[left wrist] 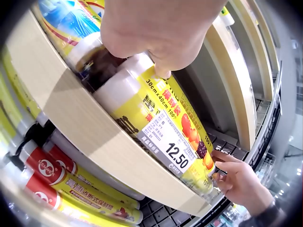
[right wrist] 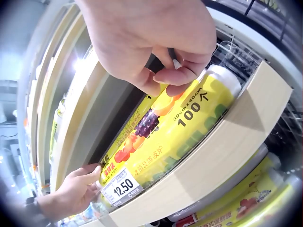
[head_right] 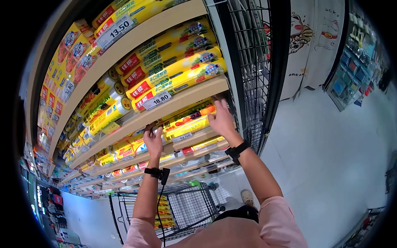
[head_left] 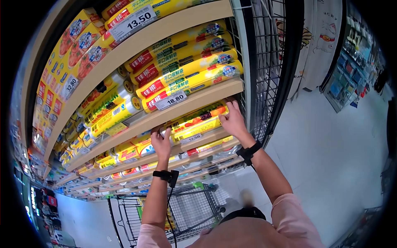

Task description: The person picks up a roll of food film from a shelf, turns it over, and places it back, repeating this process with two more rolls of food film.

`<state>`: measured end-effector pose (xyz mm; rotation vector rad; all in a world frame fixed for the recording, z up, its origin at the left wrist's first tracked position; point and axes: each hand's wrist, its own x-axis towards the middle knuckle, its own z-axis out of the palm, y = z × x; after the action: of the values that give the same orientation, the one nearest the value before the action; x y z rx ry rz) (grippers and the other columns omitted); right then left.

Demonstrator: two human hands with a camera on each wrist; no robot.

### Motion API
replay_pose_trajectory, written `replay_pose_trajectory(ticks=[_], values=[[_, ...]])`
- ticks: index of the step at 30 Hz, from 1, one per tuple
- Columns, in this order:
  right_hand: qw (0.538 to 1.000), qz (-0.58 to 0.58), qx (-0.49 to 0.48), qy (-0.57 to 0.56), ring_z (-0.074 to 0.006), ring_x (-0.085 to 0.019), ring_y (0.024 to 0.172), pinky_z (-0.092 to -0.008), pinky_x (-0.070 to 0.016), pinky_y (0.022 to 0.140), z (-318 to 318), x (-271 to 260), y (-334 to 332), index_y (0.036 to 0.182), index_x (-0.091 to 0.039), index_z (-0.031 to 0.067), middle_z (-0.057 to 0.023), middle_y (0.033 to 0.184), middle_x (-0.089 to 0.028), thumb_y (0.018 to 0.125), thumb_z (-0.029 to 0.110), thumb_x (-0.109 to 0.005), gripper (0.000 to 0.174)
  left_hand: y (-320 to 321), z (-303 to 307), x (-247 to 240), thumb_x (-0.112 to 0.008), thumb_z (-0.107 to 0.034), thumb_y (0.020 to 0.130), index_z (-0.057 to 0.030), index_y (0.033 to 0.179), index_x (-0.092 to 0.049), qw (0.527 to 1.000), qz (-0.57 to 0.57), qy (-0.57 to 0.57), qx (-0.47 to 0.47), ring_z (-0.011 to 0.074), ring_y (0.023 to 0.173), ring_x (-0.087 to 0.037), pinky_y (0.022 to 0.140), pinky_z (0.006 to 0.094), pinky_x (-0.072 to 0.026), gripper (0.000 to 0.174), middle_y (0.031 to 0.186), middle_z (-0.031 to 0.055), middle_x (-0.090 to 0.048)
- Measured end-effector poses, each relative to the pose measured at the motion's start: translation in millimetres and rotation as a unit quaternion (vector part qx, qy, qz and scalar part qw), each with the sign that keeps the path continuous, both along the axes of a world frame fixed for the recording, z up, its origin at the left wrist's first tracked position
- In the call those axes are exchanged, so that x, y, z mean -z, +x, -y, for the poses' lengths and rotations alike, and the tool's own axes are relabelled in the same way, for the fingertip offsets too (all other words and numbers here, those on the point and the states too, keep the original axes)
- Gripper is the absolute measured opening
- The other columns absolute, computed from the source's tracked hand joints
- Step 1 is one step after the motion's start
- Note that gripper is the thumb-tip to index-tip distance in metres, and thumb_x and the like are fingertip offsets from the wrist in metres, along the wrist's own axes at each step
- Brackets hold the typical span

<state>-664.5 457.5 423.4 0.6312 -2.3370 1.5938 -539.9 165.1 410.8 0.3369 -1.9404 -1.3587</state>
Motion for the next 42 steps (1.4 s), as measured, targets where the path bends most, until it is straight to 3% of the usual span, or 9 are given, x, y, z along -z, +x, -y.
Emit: replay_pose_trajectory(ticks=[4,8,12,15,25,31,34,39,42], values=[[1.0,0.008,-0.007,0.002,-0.0304,-0.067,0.073,-0.0355,-0.0523,0.065,-1.8,-10.9,2.5,0.131,-0.044,-0.0009,-0.0209,0.124,-0.042,0.083,0.0,-0.062,0.051,-2.0,-6.8,-7.3,-0.067,0.002,0.088,0.0049,0.121,-0.055,0.997,-0.062,0.007,0.036,0.014,0.104,-0.056,0.091,0.0266,-0.0438,0.036,0.115,0.0091,-0.06],[0.995,0.1,-0.023,0.01,-0.0447,-0.057,0.102,-0.0493,-0.049,0.084,-6.6,-28.2,12.9,0.117,-0.047,-0.0025,-0.0207,0.12,-0.048,0.082,0.013,-0.065,0.042,-3.7,-10.1,-6.6,-0.067,0.001,0.088,0.0055,0.121,-0.056,0.995,-0.092,-0.006,0.032,0.0084,0.09,-0.055,0.081,0.0217,-0.0443,0.035,0.105,0.0059,-0.061],[0.998,0.011,0.014,0.056,-0.0349,-0.065,0.075,-0.0415,-0.0506,0.071,-2.3,-16.1,4.4,0.109,-0.048,-0.003,-0.0204,0.107,-0.049,0.082,0.009,-0.066,0.035,-3.1,-6.4,-6.0,-0.068,-0.004,0.086,0.0035,0.12,-0.058,0.999,-0.024,-0.041,-0.023,0.0097,0.086,-0.055,0.077,0.0236,-0.0448,0.037,0.1,0.0064,-0.063],[0.996,0.029,0.011,0.083,-0.0366,-0.064,0.085,-0.0434,-0.0501,0.076,-1.0,-15.3,-0.2,0.106,-0.051,-0.0034,-0.0207,0.106,-0.052,0.082,0.016,-0.068,0.036,-0.2,-23.4,-34.3,-0.068,-0.006,0.085,0.0069,0.122,-0.054,0.998,0.061,-0.018,-0.021,0.0202,0.108,-0.058,0.095,0.0301,-0.0432,0.041,0.118,0.0143,-0.063],[0.974,0.098,-0.036,0.202,-0.0398,-0.059,0.106,-0.0455,-0.0483,0.092,0.3,-44.1,-13.9,0.1,-0.062,-0.0066,-0.025,0.11,-0.061,0.083,0.019,-0.064,0.03,-30.6,-7.6,-24.8,-0.066,-0.02,0.091,0.0033,0.124,-0.054,0.992,0.076,-0.091,-0.041,0.0279,0.107,-0.057,0.096,0.0348,-0.0419,0.042,0.12,0.0196,-0.062],[0.993,0.029,-0.019,0.115,-0.0392,-0.06,0.097,-0.0446,-0.0495,0.084,-3.9,-27.5,-5.5,0.106,-0.058,-0.0054,-0.023,0.103,-0.057,0.082,0.013,-0.067,0.032,-11.0,-29.4,-45.4,-0.065,-0.019,0.09,0.0034,0.124,-0.055,0.982,0.118,-0.138,-0.061,0.0359,0.106,-0.058,0.094,0.0378,-0.043,0.042,0.116,0.0238,-0.062],[0.999,0.032,-0.037,0.02,-0.0399,-0.055,0.109,-0.0464,-0.0466,0.092,-9.0,-32.6,9.7,0.118,-0.053,0.0017,-0.0193,0.112,-0.053,0.083,0.006,-0.06,0.036,9.6,-34.3,-43.1,-0.065,-0.014,0.088,0.0035,0.121,-0.055,0.961,0.124,-0.229,-0.094,0.0395,0.108,-0.055,0.093,0.0415,-0.0428,0.039,0.114,0.0229,-0.059],[0.992,0.031,-0.05,-0.114,-0.027,-0.069,0.078,-0.0339,-0.0538,0.074,-7.5,-19.0,45.2,0.091,-0.066,-0.0007,-0.0142,0.085,-0.07,0.082,-0.006,-0.049,0.02,65.2,-40.5,-37.6,-0.065,-0.01,0.087,-0.0008,0.113,-0.058,0.939,-0.002,-0.332,-0.094,0.0356,0.111,-0.054,0.093,0.0414,-0.0429,0.028,0.119,0.0192,-0.055],[0.989,0.073,-0.082,-0.102,-0.0221,-0.069,0.081,-0.0321,-0.0536,0.075,-3.1,11.7,75.7,0.093,-0.066,-0.001,-0.0124,0.083,-0.07,0.083,-0.008,-0.045,0.024,111.2,-44.0,-25.5,-0.064,-0.008,0.087,-0.0038,0.106,-0.06,0.964,-0.005,-0.255,-0.078,0.0304,0.108,-0.055,0.09,0.0388,-0.0443,0.02,0.115,0.016,-0.058]])
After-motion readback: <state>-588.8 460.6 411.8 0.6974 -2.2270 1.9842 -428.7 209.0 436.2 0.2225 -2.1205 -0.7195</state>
